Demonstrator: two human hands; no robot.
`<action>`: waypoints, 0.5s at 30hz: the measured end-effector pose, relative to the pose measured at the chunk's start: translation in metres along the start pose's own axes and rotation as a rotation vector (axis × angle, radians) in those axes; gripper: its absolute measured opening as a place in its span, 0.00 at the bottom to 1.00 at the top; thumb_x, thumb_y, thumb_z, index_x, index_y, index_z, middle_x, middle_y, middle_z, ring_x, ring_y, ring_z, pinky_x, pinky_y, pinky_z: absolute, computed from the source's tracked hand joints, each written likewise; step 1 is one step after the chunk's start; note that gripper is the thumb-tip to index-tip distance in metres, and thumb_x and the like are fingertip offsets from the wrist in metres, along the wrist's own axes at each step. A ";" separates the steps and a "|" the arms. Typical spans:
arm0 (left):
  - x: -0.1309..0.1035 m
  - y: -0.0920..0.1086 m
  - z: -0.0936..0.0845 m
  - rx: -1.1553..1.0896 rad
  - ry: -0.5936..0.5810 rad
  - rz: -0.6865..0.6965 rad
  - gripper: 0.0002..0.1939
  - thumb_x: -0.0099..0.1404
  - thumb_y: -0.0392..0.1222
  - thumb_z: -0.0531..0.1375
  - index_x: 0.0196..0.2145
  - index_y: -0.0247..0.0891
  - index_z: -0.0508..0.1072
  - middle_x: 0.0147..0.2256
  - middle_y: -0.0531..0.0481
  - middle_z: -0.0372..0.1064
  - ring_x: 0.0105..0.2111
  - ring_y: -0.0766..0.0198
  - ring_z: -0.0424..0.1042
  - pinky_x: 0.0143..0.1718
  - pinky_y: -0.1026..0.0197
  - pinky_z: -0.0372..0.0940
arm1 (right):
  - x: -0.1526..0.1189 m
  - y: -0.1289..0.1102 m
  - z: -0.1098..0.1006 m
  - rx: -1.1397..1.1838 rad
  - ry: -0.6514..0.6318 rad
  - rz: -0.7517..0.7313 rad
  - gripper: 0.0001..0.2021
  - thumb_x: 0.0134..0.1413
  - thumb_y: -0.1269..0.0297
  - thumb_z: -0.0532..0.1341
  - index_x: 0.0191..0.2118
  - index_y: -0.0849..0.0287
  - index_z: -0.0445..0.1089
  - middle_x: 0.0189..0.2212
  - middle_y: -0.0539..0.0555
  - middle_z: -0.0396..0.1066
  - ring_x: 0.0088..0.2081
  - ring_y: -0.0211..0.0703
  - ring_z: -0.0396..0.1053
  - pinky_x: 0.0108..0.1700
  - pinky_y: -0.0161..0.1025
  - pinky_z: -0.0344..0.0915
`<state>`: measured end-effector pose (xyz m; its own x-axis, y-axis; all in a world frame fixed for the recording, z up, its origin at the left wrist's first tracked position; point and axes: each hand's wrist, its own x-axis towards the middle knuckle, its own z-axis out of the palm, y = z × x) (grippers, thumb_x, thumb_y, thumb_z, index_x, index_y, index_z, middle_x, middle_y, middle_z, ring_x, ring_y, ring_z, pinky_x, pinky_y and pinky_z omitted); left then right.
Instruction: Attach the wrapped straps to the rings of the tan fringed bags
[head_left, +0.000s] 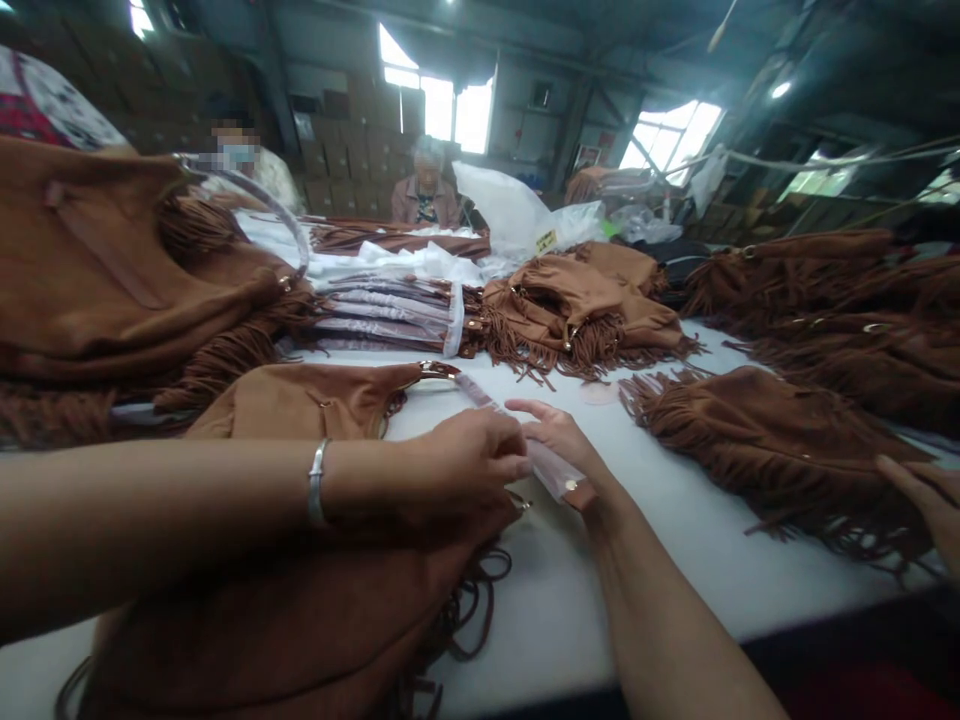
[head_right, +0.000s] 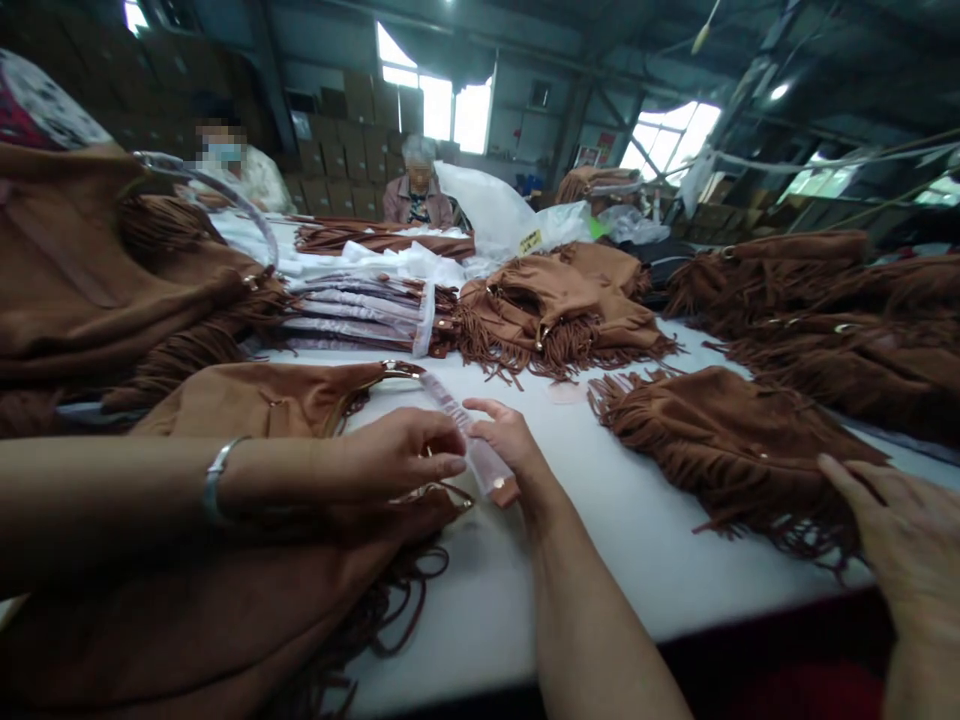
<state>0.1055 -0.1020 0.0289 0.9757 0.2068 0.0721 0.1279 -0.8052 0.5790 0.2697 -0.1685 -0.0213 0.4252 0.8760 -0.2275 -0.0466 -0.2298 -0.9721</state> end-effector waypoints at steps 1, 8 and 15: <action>-0.005 0.003 0.006 0.003 0.083 0.059 0.13 0.59 0.45 0.56 0.38 0.34 0.70 0.35 0.47 0.69 0.33 0.63 0.66 0.34 0.63 0.62 | -0.001 0.001 0.002 0.021 -0.008 -0.008 0.20 0.34 0.71 0.62 0.40 0.61 0.71 0.20 0.47 0.71 0.20 0.37 0.65 0.22 0.33 0.58; 0.017 -0.008 0.027 -0.312 0.192 0.168 0.09 0.60 0.40 0.55 0.38 0.36 0.71 0.37 0.47 0.63 0.37 0.63 0.65 0.42 0.60 0.62 | -0.009 0.010 0.016 0.106 0.020 -0.069 0.05 0.35 0.65 0.61 0.22 0.60 0.67 0.13 0.46 0.61 0.14 0.33 0.56 0.16 0.32 0.51; 0.045 -0.041 0.024 -0.786 0.208 -0.057 0.24 0.60 0.58 0.53 0.30 0.30 0.68 0.22 0.51 0.60 0.17 0.72 0.57 0.15 0.68 0.56 | -0.013 -0.005 -0.002 0.097 0.251 -0.281 0.12 0.50 0.57 0.59 0.37 0.58 0.71 0.29 0.50 0.71 0.24 0.35 0.64 0.21 0.30 0.57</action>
<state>0.1480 -0.0729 -0.0114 0.9085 0.3972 0.1299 -0.0613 -0.1808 0.9816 0.2656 -0.1796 -0.0130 0.6410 0.7653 0.0575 0.0229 0.0558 -0.9982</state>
